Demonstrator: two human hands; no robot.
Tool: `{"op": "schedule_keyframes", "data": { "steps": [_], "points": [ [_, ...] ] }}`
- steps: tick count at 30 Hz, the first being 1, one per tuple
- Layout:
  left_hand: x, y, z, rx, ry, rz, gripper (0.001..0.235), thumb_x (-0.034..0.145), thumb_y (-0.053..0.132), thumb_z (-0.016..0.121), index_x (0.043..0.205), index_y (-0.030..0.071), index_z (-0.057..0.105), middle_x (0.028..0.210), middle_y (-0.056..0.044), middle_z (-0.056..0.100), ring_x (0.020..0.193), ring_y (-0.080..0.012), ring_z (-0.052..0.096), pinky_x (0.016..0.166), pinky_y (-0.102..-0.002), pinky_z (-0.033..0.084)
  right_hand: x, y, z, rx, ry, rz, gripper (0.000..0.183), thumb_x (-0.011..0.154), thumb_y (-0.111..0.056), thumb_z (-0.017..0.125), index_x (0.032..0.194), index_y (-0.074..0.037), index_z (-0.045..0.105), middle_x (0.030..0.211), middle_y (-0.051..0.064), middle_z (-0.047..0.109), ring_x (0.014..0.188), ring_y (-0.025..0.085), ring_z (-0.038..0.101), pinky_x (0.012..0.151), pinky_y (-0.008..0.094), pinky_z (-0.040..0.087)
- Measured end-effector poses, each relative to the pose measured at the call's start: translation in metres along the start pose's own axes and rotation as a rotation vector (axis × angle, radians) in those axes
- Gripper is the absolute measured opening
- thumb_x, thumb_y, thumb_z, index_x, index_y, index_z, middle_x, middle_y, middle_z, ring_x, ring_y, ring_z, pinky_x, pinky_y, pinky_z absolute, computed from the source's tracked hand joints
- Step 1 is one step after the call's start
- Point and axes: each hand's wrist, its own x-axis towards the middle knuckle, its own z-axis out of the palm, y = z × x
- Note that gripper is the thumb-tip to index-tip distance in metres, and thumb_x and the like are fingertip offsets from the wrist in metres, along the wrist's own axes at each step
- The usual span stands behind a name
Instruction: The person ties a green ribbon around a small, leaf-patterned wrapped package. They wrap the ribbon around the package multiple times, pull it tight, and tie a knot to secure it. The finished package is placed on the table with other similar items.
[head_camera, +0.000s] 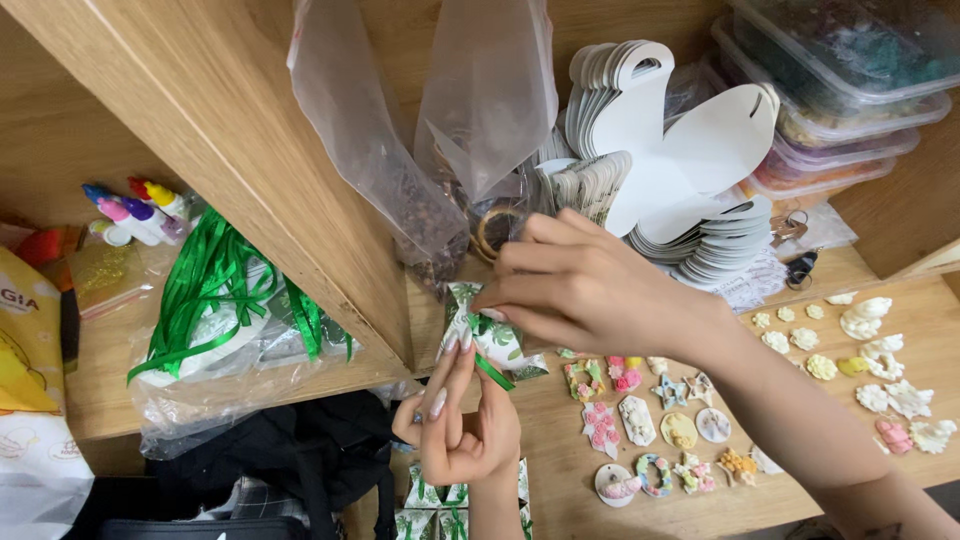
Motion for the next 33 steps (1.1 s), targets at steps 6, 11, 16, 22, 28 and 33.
{"op": "schedule_keyframes", "data": {
  "steps": [6,11,16,22,28,33],
  "points": [
    [-0.005,-0.003,0.003,-0.073,0.015,-0.158,0.059,0.089,-0.008,0.078,0.123,0.004,0.030,0.099,-0.017,0.077,0.082,-0.0183,0.069,0.088,-0.035,0.046,0.022,0.009,-0.016,0.094,-0.221,0.012,0.024,0.092,-0.026,0.068,0.107,-0.010,0.078,0.085,0.003,0.067,0.087,0.020,0.062,0.079,0.038,0.043],
    [-0.003,-0.002,0.001,-0.067,-0.009,-0.234,0.062,0.086,-0.008,0.081,0.122,0.003,0.032,0.098,-0.013,0.077,0.093,-0.0193,0.064,0.092,-0.037,0.048,0.049,0.014,-0.016,0.217,-0.243,-0.046,0.026,0.098,-0.029,0.065,0.106,-0.008,0.077,0.092,0.007,0.076,0.086,0.021,0.070,0.086,0.038,0.052],
    [0.002,-0.005,0.000,-0.083,-0.030,-0.230,0.062,0.083,-0.009,0.083,0.122,0.001,0.037,0.098,-0.013,0.077,0.092,-0.0217,0.063,0.092,-0.033,0.049,0.058,0.013,-0.017,0.312,-0.444,0.250,0.026,0.092,-0.031,0.064,0.092,-0.007,0.073,0.072,0.008,0.073,0.063,0.019,0.068,0.061,0.037,0.052],
    [0.001,-0.007,-0.003,-0.136,-0.057,-0.212,0.061,0.087,-0.013,0.082,0.124,0.001,0.035,0.104,-0.015,0.077,0.096,-0.0202,0.063,0.090,-0.030,0.052,0.063,0.009,-0.010,0.234,-0.526,0.314,0.046,0.102,-0.044,0.050,0.085,-0.003,0.063,0.062,0.015,0.059,0.058,0.030,0.058,0.060,0.045,0.048],
    [-0.001,-0.009,-0.005,-0.112,-0.078,-0.147,0.063,0.084,-0.016,0.080,0.122,0.001,0.033,0.101,-0.015,0.077,0.096,-0.0211,0.060,0.088,-0.031,0.049,0.064,0.012,0.000,0.207,-0.670,0.328,0.048,0.103,-0.044,0.042,0.087,-0.004,0.061,0.064,0.016,0.061,0.062,0.033,0.062,0.066,0.045,0.050],
    [-0.003,-0.008,-0.005,-0.103,-0.086,-0.148,0.062,0.085,-0.017,0.080,0.122,0.001,0.033,0.101,-0.015,0.077,0.095,-0.0221,0.059,0.085,-0.029,0.050,0.063,0.021,0.002,0.379,-0.520,0.014,0.026,0.099,-0.022,0.054,0.088,0.001,0.061,0.077,0.013,0.066,0.072,0.029,0.065,0.069,0.043,0.050]
  ]
}}
